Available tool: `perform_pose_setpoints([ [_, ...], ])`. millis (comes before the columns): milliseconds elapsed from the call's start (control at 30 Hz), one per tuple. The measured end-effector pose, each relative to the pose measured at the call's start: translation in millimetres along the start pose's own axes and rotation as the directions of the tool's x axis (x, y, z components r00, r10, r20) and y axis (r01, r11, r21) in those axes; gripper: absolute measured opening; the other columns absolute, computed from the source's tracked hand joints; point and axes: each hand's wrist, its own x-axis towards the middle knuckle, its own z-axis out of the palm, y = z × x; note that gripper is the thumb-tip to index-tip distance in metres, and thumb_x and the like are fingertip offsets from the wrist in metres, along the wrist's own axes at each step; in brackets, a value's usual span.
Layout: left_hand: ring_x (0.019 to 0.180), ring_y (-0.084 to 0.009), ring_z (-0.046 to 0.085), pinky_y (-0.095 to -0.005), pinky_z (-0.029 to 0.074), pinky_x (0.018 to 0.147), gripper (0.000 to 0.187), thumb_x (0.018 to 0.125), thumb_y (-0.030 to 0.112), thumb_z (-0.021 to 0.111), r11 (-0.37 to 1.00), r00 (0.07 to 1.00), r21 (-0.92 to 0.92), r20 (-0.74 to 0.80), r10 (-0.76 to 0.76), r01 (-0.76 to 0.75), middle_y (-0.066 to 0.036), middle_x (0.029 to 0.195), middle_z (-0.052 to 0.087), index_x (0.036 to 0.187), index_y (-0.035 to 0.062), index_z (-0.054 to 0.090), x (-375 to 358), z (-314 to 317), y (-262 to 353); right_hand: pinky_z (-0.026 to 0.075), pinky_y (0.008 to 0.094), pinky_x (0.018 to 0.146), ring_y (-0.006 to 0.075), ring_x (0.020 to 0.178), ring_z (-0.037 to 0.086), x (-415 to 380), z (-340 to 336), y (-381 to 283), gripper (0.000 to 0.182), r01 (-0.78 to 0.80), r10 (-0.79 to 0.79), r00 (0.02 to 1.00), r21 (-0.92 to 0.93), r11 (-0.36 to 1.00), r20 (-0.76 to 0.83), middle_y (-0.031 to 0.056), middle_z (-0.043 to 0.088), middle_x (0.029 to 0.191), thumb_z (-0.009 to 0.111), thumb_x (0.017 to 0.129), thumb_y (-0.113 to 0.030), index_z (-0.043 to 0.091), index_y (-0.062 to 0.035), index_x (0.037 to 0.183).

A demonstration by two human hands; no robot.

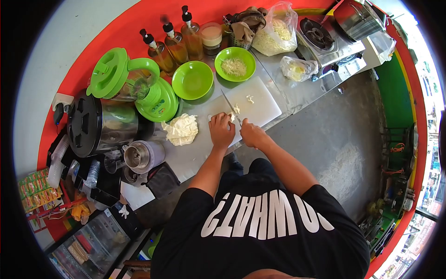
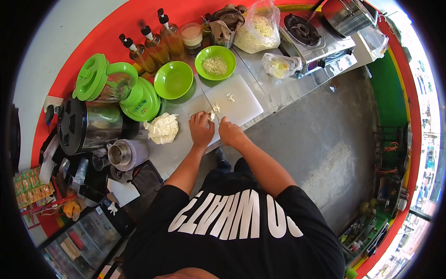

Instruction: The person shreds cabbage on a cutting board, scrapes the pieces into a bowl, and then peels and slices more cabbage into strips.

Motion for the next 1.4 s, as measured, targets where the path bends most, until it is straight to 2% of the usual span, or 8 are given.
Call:
perform_pose_setpoints([
  [500, 0.106, -0.0304, 0.058, -0.0436, 0.044, 0.09, 0.027, 0.079, 0.008, 0.065, 0.999, 1.0, -0.045, -0.002, 0.005, -0.005, -0.006, 0.11, 0.066, 0.105, 0.009, 0.068, -2, 4, -5, 0.056, 0.0512, 0.088, 0.0467, 0.102, 0.069, 27, 27, 13, 0.033, 0.085, -0.097, 0.989, -0.105, 0.991, -0.113, 0.0311, 0.07, 0.102, 0.063, 0.092, -0.008, 0.042, 0.0051, 0.114],
  [667, 0.106, -0.0301, 0.057, -0.0434, 0.044, 0.089, 0.03, 0.081, 0.009, 0.065, 0.999, 1.0, -0.039, -0.009, -0.008, 0.007, -0.006, 0.111, 0.065, 0.11, 0.0103, 0.067, 2, 2, -3, 0.053, 0.054, 0.087, 0.0459, 0.101, 0.069, 13, 17, 44, 0.034, 0.085, -0.11, 0.983, -0.163, 0.983, -0.147, 0.0288, 0.071, 0.102, 0.052, 0.104, -0.03, 0.044, 0.0009, 0.116],
  [867, 0.103, -0.0307, 0.058, -0.0432, 0.045, 0.088, 0.026, 0.082, 0.016, 0.071, 0.999, 1.0, -0.033, -0.024, -0.001, 0.0, -0.006, 0.106, 0.065, 0.108, 0.0112, 0.067, 1, 3, -4, 0.052, 0.0567, 0.084, 0.0485, 0.098, 0.068, 0, 3, 64, 0.034, 0.06, -0.076, 0.969, -0.073, 0.996, -0.235, 0.0299, 0.07, 0.1, 0.05, 0.104, -0.032, 0.044, -0.0002, 0.115],
  [1067, 0.093, -0.0331, 0.06, -0.0463, 0.047, 0.085, 0.022, 0.085, 0.024, 0.074, 0.952, 0.924, 0.081, 0.228, -0.306, 0.295, -0.008, 0.086, 0.066, 0.09, 0.0077, 0.06, 22, -3, 10, 0.051, 0.0586, 0.082, 0.0498, 0.094, 0.067, -20, -6, 59, 0.035, 0.18, -0.202, 0.967, -0.149, 0.972, -0.153, 0.0294, 0.07, 0.096, 0.052, 0.104, -0.035, 0.046, -0.0024, 0.115],
  [1167, 0.091, -0.034, 0.06, -0.0459, 0.048, 0.085, 0.025, 0.086, 0.026, 0.074, 0.843, 0.778, 0.196, 0.325, -0.537, 0.5, -0.009, 0.081, 0.065, 0.089, 0.006, 0.06, 30, -8, 16, 0.051, 0.0584, 0.082, 0.0494, 0.092, 0.068, -18, -5, 68, 0.035, 0.208, -0.238, 0.959, -0.185, 0.961, -0.156, 0.0283, 0.071, 0.095, 0.052, 0.104, -0.036, 0.047, -0.0032, 0.114],
  [1267, 0.095, -0.0331, 0.059, -0.0442, 0.049, 0.084, 0.022, 0.085, 0.022, 0.074, 0.873, 0.834, 0.14, 0.258, -0.488, 0.467, -0.01, 0.09, 0.065, 0.089, 0.0055, 0.06, 25, -3, 14, 0.051, 0.0581, 0.082, 0.049, 0.091, 0.068, -9, -8, 83, 0.034, 0.219, -0.252, 0.957, -0.211, 0.953, -0.144, 0.0277, 0.071, 0.095, 0.052, 0.104, -0.036, 0.048, -0.0042, 0.115],
  [1333, 0.101, -0.0321, 0.059, -0.0444, 0.05, 0.083, 0.015, 0.084, 0.015, 0.075, 0.978, 0.978, 0.016, -0.006, -0.207, 0.207, -0.011, 0.098, 0.064, 0.091, 0.0063, 0.064, 16, -3, 20, 0.053, 0.0567, 0.078, 0.0468, 0.087, 0.069, -6, -14, 93, 0.033, 0.244, -0.288, 0.944, -0.245, 0.938, -0.161, 0.0259, 0.071, 0.092, 0.052, 0.104, -0.035, 0.048, -0.0042, 0.115],
  [1400, 0.103, -0.0321, 0.057, -0.0442, 0.05, 0.085, 0.015, 0.084, 0.014, 0.075, 0.989, 0.988, 0.007, 0.047, -0.145, 0.144, -0.011, 0.106, 0.062, 0.094, 0.007, 0.066, 8, -5, 27, 0.054, 0.0553, 0.075, 0.0446, 0.084, 0.07, -5, -15, 106, 0.033, 0.267, -0.32, 0.932, -0.272, 0.924, -0.172, 0.0242, 0.072, 0.09, 0.052, 0.103, -0.035, 0.048, -0.0042, 0.115],
])
